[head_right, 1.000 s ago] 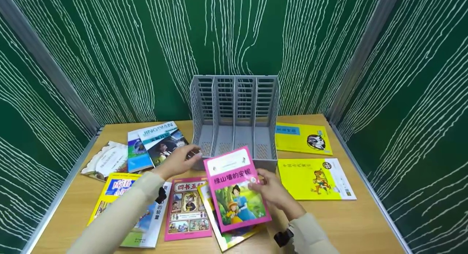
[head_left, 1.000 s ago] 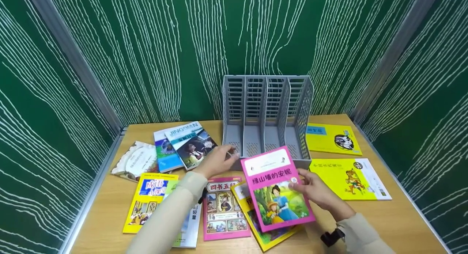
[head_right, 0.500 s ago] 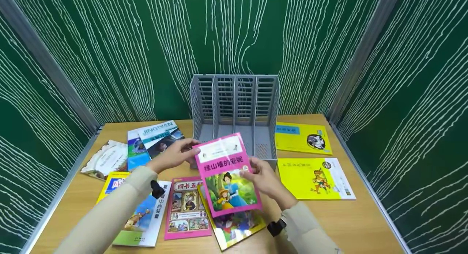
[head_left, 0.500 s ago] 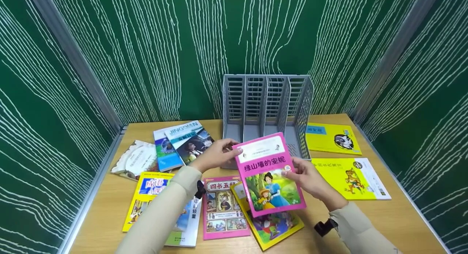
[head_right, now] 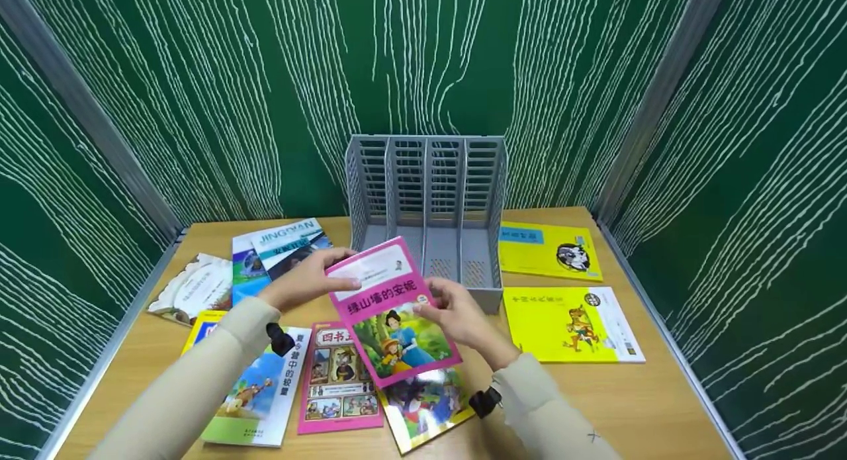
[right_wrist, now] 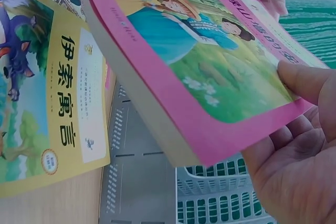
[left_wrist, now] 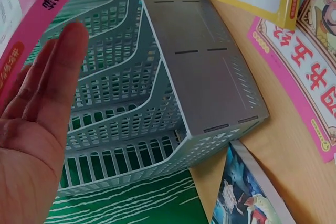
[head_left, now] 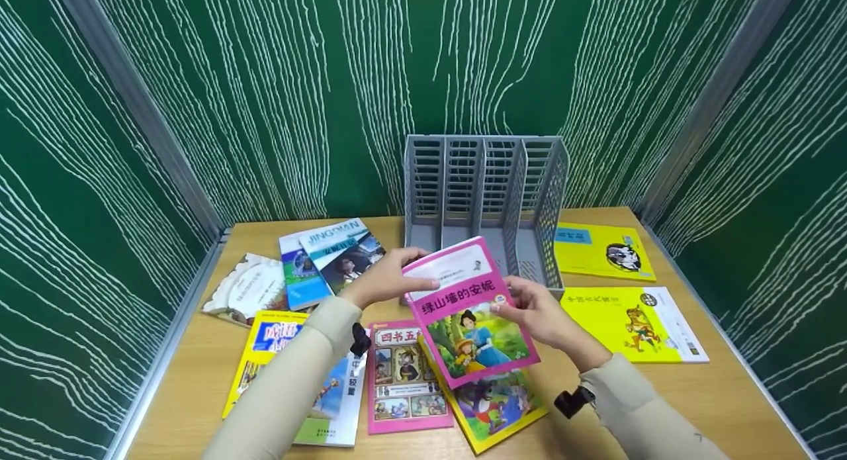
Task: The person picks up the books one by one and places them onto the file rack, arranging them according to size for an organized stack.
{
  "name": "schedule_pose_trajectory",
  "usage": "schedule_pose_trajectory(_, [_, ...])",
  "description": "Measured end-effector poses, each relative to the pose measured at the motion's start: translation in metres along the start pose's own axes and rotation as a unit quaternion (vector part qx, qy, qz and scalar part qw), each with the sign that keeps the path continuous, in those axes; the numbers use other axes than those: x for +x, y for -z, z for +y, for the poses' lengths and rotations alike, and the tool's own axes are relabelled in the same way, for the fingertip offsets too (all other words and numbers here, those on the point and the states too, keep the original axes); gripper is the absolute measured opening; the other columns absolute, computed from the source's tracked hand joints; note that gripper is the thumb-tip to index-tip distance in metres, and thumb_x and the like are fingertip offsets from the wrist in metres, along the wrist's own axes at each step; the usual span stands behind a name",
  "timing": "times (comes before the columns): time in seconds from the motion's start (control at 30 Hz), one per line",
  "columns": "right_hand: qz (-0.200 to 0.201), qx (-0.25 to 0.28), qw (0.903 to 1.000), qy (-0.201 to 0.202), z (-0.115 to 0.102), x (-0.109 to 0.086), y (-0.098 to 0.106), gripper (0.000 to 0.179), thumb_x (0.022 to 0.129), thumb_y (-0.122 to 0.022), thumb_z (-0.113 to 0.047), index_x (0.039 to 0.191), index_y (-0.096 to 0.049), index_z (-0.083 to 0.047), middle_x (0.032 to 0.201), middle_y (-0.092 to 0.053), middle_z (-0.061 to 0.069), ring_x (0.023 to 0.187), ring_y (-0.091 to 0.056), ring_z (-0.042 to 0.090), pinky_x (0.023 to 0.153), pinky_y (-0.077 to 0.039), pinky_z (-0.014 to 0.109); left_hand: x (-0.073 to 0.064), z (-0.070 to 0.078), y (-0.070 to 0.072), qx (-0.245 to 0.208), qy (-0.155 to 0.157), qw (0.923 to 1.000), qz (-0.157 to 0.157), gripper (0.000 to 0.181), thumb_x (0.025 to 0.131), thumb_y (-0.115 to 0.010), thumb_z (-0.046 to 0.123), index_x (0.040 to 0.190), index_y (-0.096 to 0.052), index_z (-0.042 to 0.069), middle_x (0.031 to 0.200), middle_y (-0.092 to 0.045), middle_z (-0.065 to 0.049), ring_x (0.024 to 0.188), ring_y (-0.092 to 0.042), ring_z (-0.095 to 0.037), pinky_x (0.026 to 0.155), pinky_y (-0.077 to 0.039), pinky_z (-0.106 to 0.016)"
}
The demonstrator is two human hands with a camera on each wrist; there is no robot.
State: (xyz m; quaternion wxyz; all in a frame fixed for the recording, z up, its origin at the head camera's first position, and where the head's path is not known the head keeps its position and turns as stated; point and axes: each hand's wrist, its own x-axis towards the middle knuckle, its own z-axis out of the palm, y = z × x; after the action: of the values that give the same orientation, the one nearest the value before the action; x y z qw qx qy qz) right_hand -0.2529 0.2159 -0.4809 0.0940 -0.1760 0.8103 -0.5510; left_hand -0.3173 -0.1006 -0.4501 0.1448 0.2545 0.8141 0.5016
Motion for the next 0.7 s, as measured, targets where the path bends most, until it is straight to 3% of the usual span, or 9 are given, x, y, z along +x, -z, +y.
schedule_pose_trajectory(0.17, [0.0, -0.021, 0.9997, 0.012, -0.004, 0.004, -0.005, 0.038, 0.106, -0.07, -0.015, 0.142, -0.064, -0.001, 0.115, -0.079, 0.022, 0.089, -0.076, 0.025, 0.082, -0.066, 0.031, -0.003, 0.003, 0.001, -0.014, -0.013, 0.9997, -0.013, 0.038, 0.092, -0.084, 0.025, 0.124, -0.074, 0.006, 0.108, -0.082, -0.01, 0.091, -0.075, -0.015, 0.088, -0.06, -0.029])
schedule_pose_trajectory(0.3, [0.003, -0.027, 0.9995, 0.016, -0.005, 0.007, -0.007, 0.036, 0.106, -0.071, -0.013, 0.14, -0.065, -0.002, 0.116, -0.079, 0.022, 0.089, -0.077, 0.025, 0.083, -0.066, 0.033, -0.005, 0.004, 0.004, -0.012, -0.018, 0.9997, -0.009, 0.025, 0.095, -0.083, 0.021, 0.112, -0.076, 0.005, 0.105, -0.083, -0.012, 0.088, -0.079, -0.023, 0.081, -0.061, -0.026])
schedule_pose_trajectory(0.53, [0.012, -0.03, 0.9994, 0.011, -0.008, 0.014, -0.006, 0.038, 0.104, -0.075, -0.018, 0.138, -0.066, -0.004, 0.114, -0.08, 0.019, 0.091, -0.077, 0.024, 0.087, -0.066, 0.036, -0.009, 0.012, 0.009, -0.004, -0.034, 0.9994, 0.005, 0.021, 0.096, -0.083, 0.02, 0.109, -0.078, 0.005, 0.108, -0.084, -0.013, 0.089, -0.082, -0.021, 0.081, -0.066, -0.033])
schedule_pose_trajectory(0.7, [0.009, -0.028, 0.9992, 0.027, -0.009, 0.02, -0.002, 0.047, 0.101, -0.079, -0.019, 0.143, -0.062, -0.005, 0.127, -0.077, 0.02, 0.108, -0.078, 0.032, 0.094, -0.066, 0.041, -0.014, 0.02, 0.018, -0.018, -0.04, 0.9988, 0.021, 0.022, 0.096, -0.083, 0.019, 0.112, -0.079, 0.004, 0.112, -0.083, -0.014, 0.095, -0.083, -0.025, 0.087, -0.068, -0.04])
